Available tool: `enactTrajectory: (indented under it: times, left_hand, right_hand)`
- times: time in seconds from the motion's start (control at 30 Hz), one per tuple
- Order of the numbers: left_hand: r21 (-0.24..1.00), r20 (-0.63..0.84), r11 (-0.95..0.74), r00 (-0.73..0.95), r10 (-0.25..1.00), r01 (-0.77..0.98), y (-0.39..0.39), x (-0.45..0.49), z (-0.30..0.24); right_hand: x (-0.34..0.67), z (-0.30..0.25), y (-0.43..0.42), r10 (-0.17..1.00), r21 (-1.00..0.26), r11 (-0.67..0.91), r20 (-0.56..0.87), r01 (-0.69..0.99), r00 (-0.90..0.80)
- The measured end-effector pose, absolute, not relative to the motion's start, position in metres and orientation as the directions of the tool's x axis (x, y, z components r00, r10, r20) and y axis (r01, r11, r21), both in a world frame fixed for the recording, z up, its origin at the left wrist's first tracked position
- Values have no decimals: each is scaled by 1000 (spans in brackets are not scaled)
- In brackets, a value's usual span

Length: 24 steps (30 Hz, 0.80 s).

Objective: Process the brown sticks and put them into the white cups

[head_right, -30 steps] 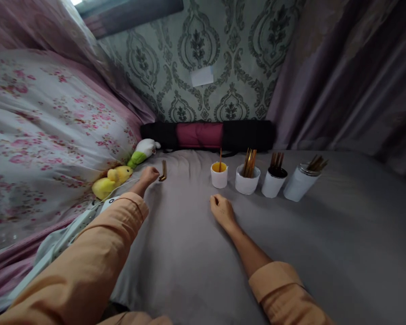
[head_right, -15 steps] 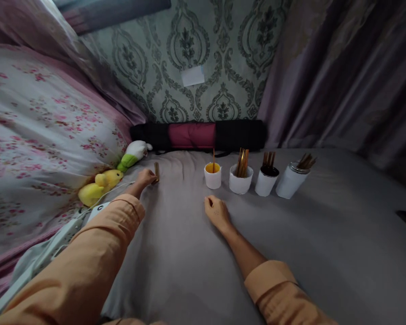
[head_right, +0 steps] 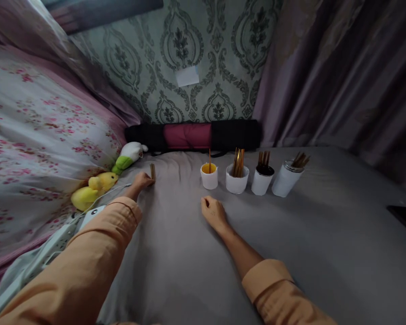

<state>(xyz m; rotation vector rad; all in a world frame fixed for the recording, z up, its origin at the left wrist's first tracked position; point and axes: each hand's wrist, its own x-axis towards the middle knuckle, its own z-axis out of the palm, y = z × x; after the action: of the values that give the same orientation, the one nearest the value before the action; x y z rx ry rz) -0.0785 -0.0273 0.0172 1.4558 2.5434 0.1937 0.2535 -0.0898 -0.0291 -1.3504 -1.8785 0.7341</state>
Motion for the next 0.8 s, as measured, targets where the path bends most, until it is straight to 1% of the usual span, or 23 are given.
enactTrajectory:
  times: [0.27,0.57,0.8]
  left_hand:
    - [240,-87,494,-488,868,835,-26,-79,14]
    - [287,-41,489,-500,865,823,-29,-78,13]
    - [268,-42,502,-510,859,823,-29,-77,13]
  right_hand:
    - [253,-30,-89,951,-772,307,225,556,-212]
    - [253,-30,-90,956,-771,290,206,567,-208]
    - [253,-30,-89,953,-756,301,214,581,-216]
